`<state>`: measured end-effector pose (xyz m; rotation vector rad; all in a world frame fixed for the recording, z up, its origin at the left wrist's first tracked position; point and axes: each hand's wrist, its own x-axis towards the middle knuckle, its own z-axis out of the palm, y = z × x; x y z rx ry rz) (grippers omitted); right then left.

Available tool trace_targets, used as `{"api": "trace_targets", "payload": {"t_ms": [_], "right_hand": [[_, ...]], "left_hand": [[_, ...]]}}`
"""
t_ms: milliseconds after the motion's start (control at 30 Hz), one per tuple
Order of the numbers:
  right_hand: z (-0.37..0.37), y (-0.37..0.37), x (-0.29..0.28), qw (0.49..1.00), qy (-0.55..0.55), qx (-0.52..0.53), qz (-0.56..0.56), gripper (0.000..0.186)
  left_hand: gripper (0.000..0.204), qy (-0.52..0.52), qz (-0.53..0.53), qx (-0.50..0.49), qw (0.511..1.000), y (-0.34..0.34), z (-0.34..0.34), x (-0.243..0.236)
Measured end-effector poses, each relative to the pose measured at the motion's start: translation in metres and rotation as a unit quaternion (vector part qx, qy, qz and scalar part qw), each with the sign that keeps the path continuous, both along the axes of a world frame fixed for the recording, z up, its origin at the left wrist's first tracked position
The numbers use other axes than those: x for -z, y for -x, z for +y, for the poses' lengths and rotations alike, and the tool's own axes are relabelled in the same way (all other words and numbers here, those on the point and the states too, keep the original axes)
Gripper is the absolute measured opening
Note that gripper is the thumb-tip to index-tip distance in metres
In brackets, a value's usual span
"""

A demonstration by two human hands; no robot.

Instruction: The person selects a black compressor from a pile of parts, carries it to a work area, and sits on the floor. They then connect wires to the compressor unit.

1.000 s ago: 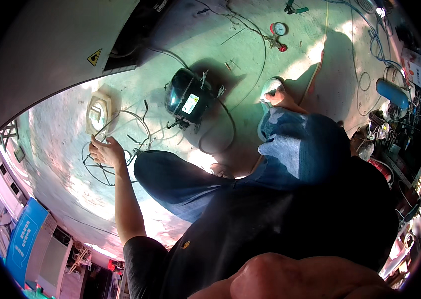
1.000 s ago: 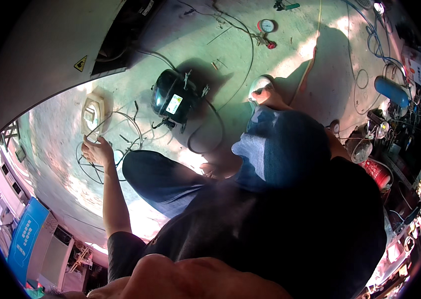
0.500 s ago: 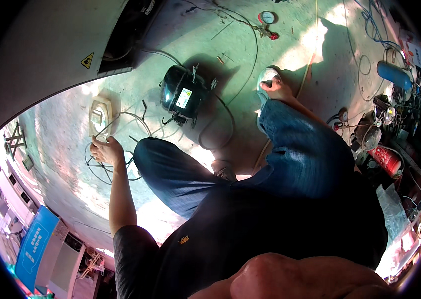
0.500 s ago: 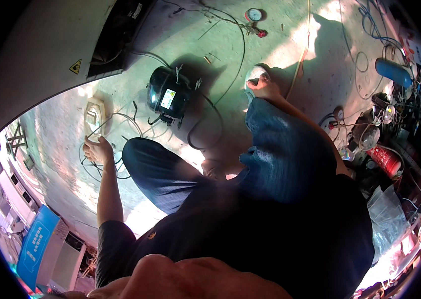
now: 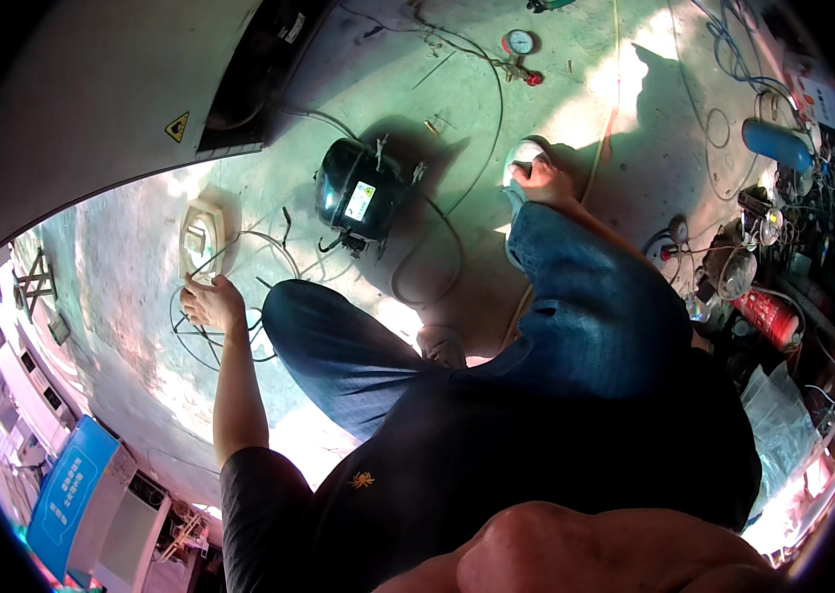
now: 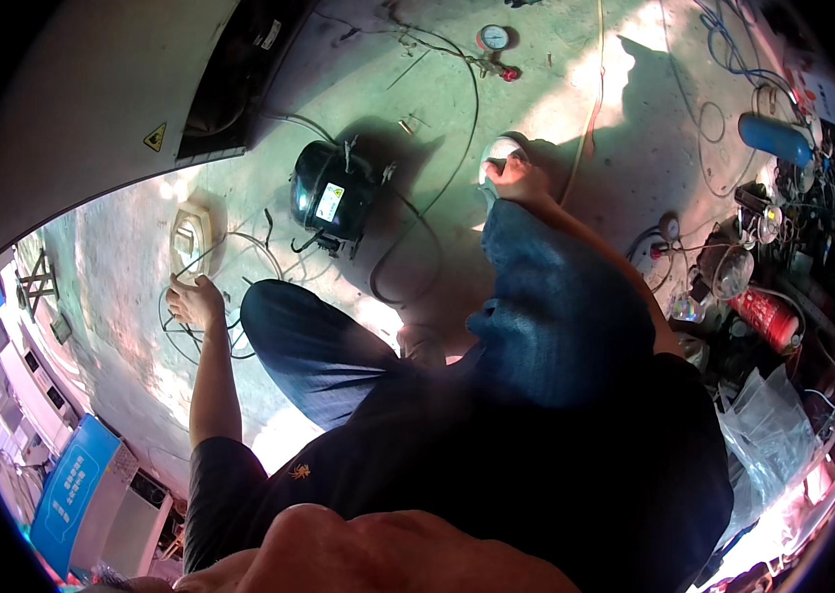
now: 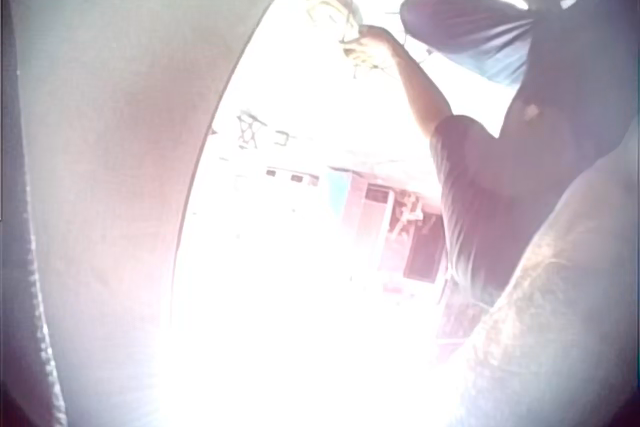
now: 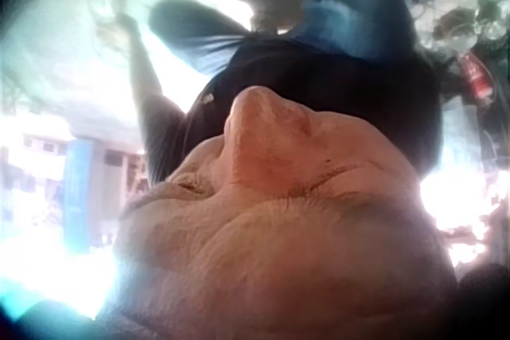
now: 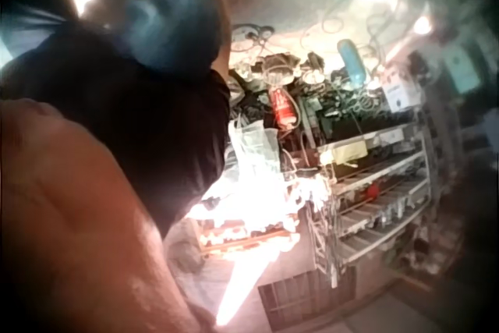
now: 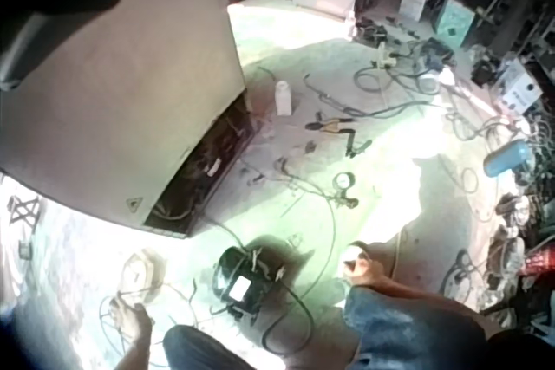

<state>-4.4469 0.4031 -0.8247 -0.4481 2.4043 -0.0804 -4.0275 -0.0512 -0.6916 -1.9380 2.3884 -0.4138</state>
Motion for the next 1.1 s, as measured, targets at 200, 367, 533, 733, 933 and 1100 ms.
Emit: {"api": "trace_targets", "payload": {"t_ms": [200,367,533,733,933,1100], "right_hand": [[0.003,-0.002,0.009,0.999,0.025,0.0,0.041,0.074],[-0.003,-0.001,0.014,0.999,0.021,-0.014,0.037,0.069],[0.015,0.005,0.026,0.993,0.024,-0.044,0.104,0.064],[0.003,0.005,0.018,0.993,-0.008,-0.061,0.1,0.059],[-0.002,0.005,0.007,0.994,-0.015,-0.057,0.087,0.059],[0.004,0.009,0.01,0.994,-0.005,-0.069,0.086,0.059]], "left_hand": [[0.064,-0.008,0.0,-0.011,1.0,0.003,0.002,-0.002],[0.064,0.018,0.005,-0.004,1.0,-0.01,-0.002,-0.001],[0.061,0.029,0.01,0.006,0.999,0.003,-0.002,0.01],[0.061,0.034,0.029,-0.004,0.999,0.002,-0.002,0.001],[0.06,0.026,0.045,-0.01,0.999,-0.004,0.0,0.004],[0.061,0.02,0.047,-0.002,0.999,-0.001,-0.001,0.005]]}}
